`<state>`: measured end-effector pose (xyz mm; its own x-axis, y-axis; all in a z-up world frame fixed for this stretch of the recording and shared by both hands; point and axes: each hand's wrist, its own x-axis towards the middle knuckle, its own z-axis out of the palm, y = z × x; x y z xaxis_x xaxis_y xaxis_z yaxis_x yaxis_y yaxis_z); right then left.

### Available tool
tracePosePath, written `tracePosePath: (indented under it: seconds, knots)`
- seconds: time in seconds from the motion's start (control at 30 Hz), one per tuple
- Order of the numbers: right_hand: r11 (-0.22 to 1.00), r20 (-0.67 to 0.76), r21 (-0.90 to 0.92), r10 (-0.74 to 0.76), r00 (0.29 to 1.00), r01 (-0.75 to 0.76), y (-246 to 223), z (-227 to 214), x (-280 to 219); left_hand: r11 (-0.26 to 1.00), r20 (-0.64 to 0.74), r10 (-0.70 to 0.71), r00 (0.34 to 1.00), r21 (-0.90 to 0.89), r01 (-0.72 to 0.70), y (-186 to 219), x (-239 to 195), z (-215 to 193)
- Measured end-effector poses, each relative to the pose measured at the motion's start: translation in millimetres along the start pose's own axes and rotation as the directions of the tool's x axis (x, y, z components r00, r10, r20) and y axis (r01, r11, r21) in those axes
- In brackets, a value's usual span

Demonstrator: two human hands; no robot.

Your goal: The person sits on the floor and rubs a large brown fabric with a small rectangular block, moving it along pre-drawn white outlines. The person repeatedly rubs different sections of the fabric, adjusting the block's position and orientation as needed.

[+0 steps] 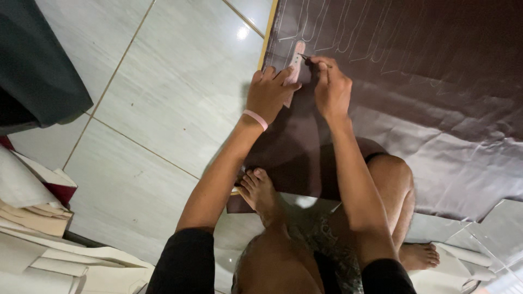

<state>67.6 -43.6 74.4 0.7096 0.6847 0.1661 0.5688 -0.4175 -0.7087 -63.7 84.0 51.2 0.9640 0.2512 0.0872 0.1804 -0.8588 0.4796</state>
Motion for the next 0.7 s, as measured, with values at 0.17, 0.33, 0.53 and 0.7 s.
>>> tracePosePath:
  seconds: [0.17,0.33,0.53,0.7]
  knots:
    - [1.0,0.03,-0.027,0.002,1.0,-0.002,25,-6,-2,0.999,0.032,0.007,0.999,-0.053,-0.005,-4,-4,4]
    - [0.984,-0.218,-0.172,0.011,0.976,-0.05,78,-54,-33,0.685,-0.098,-0.583,0.807,-0.594,0.422,-29,-44,-13]
    - [0.788,-0.29,-0.498,0.242,0.926,-0.362,114,-60,-90,0.575,-0.207,-0.805,0.557,-0.506,0.643,-51,-113,-37]
    - [0.752,-0.284,-0.509,0.314,0.906,-0.42,122,-44,-102,0.38,-0.026,-0.843,0.538,-0.736,0.56,-49,-92,-35]
